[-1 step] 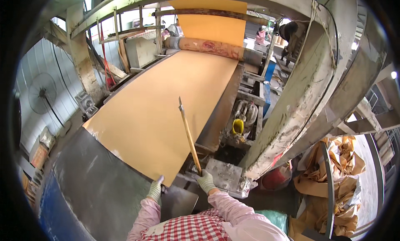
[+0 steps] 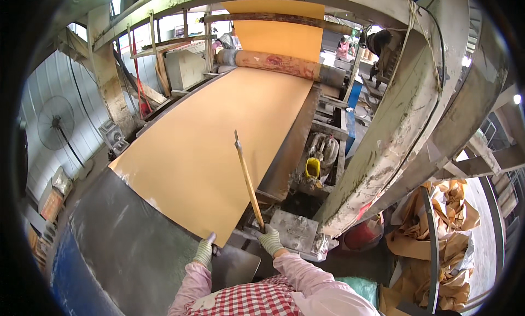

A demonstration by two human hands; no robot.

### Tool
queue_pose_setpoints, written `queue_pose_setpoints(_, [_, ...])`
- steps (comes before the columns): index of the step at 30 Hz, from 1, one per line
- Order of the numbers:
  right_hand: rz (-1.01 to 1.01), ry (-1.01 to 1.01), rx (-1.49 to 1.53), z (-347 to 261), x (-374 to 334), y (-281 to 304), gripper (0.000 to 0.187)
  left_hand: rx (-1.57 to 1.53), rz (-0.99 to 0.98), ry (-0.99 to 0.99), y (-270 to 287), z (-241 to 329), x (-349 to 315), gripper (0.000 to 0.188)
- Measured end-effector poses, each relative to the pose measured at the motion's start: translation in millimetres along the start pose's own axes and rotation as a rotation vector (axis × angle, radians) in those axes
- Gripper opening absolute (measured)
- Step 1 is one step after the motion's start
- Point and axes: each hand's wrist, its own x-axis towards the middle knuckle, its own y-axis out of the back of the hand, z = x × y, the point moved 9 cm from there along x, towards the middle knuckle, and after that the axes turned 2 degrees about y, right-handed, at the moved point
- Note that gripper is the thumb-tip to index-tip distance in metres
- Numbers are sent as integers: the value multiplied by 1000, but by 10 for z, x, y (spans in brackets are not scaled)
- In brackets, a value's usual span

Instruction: The recorder uses a long-handled cutting tool to separate large yellow insulation sheets as they emerge from a manufacturing machine.

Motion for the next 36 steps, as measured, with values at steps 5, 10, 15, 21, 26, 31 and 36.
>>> queue_pose_setpoints(5, [-58,-65,49,-44,-25,-26,33,14,32,59,-1,-16,-113,31])
queue_pose_setpoints(10, [-32,-142,272,29,-8,-23,29,16,6,46,16,-68,-92,35])
queue_pose_setpoints(15, [-1,-79,211,-161,47,87,27,23,28,68,71,-100,-142,37])
queue_pose_setpoints(21, [-14,-40,208,-39,144,74,27,8,19,71,71,-124,-136,35])
queue_pose_setpoints(26, [12,78,145,-105,188,99,28,-25,19,45,135,-173,-116,33])
queue_pose_setpoints(31, [1,-59,284,-76,195,101,27,16,20,67,133,-180,-143,32])
queue_pose_setpoints(36, [24,-109,306,50,274,114,28,4,40,86,100,-152,-218,34])
